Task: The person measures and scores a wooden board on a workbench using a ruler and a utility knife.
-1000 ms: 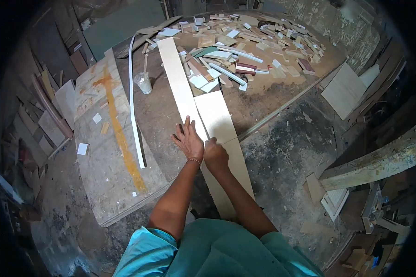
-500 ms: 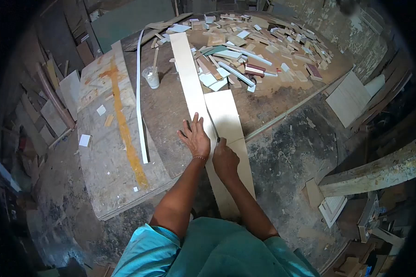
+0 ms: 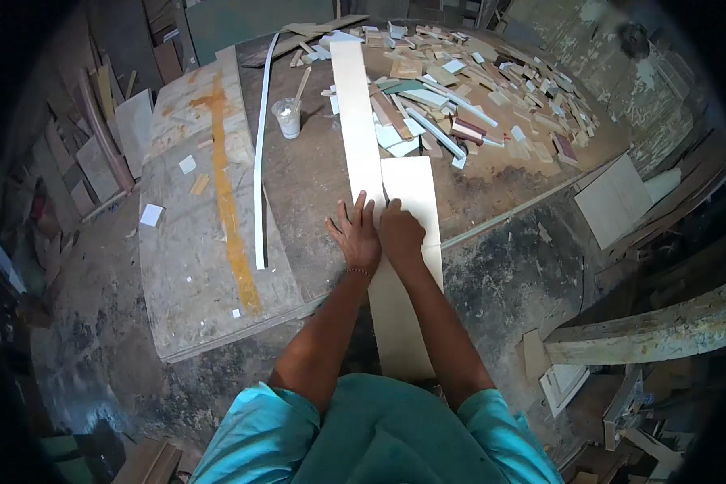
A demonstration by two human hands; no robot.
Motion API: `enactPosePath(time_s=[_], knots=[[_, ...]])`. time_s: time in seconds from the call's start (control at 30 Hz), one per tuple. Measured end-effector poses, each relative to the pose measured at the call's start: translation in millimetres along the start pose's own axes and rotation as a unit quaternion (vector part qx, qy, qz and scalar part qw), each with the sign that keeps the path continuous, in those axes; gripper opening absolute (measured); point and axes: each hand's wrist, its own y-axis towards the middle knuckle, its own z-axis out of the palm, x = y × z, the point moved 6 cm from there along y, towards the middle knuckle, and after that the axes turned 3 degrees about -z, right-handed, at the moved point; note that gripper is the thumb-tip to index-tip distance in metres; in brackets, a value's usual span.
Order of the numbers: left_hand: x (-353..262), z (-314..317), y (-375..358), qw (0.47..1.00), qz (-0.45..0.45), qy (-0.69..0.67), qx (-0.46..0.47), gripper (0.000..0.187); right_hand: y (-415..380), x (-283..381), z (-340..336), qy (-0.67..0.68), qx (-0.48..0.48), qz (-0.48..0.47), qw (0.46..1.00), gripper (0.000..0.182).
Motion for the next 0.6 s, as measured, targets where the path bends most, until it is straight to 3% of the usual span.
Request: enactPosePath(time_s=[0.13, 0.17, 0.3, 0.43, 0.6], knots=[[7.5, 14.5, 0.5, 0.999, -0.025, 0.048, 0.003, 0.038, -28.0, -2.0, -7.6, -0.029, 0.095, 0.053, 0.994, 0.020], [7.5, 16.8, 1.1, 0.998, -0.026, 0.054, 0.000, 0.038, -22.9, -6.8, -4.1, 0.017, 0.123, 0.070, 0.990, 0.028], [6.8, 12.8, 4.0, 0.999, -0.018, 0.035, 0.000, 0.037, 25.0, 5.0, 7.3, 0.027, 0.038, 0.012, 0.999, 0.027], [6.3, 11.1, 3.7, 0.999, -0.032, 0.033, 0.014, 0.035, 27.1, 10.9, 11.1, 0.038, 0.051, 0.019, 0.998, 0.028], [7.2, 13.5, 6.3, 0.998, -0.046, 0.032, 0.024, 0.035, -40.9, -3.7, -10.4, -0.015, 0.121, 0.067, 0.990, 0.022]])
